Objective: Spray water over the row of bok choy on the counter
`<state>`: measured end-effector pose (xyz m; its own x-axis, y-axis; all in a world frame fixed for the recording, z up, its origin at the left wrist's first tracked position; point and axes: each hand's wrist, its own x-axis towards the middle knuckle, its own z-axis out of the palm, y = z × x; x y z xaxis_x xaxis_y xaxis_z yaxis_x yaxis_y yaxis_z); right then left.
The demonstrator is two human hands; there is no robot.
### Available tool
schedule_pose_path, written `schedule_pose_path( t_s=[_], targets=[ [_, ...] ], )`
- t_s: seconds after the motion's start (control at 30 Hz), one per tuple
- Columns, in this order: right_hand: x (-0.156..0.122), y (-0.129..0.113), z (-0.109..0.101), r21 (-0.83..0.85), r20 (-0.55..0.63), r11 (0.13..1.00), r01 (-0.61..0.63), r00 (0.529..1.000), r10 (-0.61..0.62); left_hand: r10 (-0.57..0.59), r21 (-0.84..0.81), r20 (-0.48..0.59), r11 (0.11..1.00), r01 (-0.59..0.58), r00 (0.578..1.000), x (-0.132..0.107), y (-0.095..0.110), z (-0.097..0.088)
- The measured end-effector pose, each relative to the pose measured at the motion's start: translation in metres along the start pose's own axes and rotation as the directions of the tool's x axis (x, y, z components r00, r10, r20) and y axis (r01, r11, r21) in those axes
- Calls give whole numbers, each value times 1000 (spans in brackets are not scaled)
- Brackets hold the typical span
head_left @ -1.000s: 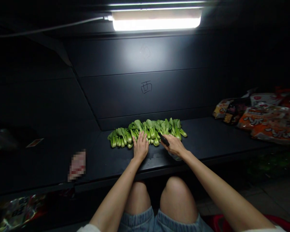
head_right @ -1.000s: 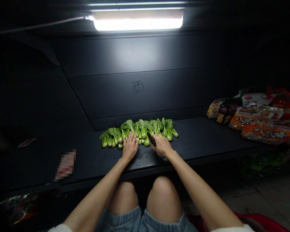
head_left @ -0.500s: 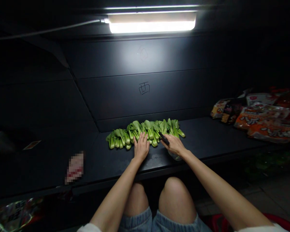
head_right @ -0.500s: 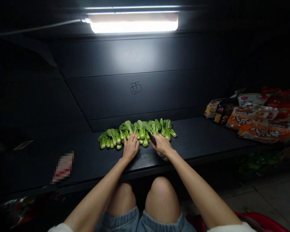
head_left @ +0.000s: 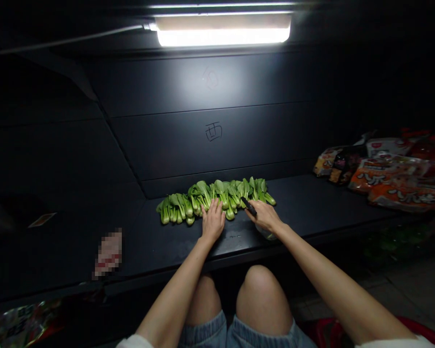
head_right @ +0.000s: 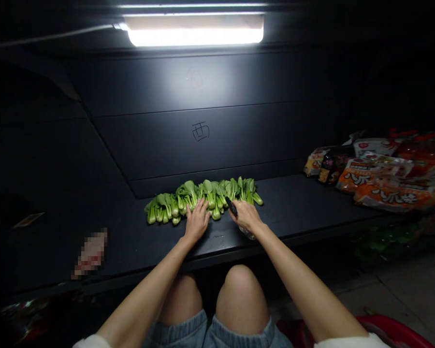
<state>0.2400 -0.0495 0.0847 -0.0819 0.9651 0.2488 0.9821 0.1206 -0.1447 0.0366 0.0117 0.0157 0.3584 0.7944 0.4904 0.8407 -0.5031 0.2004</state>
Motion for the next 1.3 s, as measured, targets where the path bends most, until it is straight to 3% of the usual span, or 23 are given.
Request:
schedule_pose_path(
  t_s=[0.23,0.67,1.3],
  targets=[
    [-1,11,-1,-3,-46,1000,-24,999,24,8,22,6,1000,-8,1000,0,2,1],
    [-2,24,0,-36,-60,983,-180,982,178,9,34,36,999,-10,999,1,6,1],
    [-12,39,-6,-9,-126,971,-239,964,236,13,-9,55,1000,-13,998,3,13,0]
  ],
)
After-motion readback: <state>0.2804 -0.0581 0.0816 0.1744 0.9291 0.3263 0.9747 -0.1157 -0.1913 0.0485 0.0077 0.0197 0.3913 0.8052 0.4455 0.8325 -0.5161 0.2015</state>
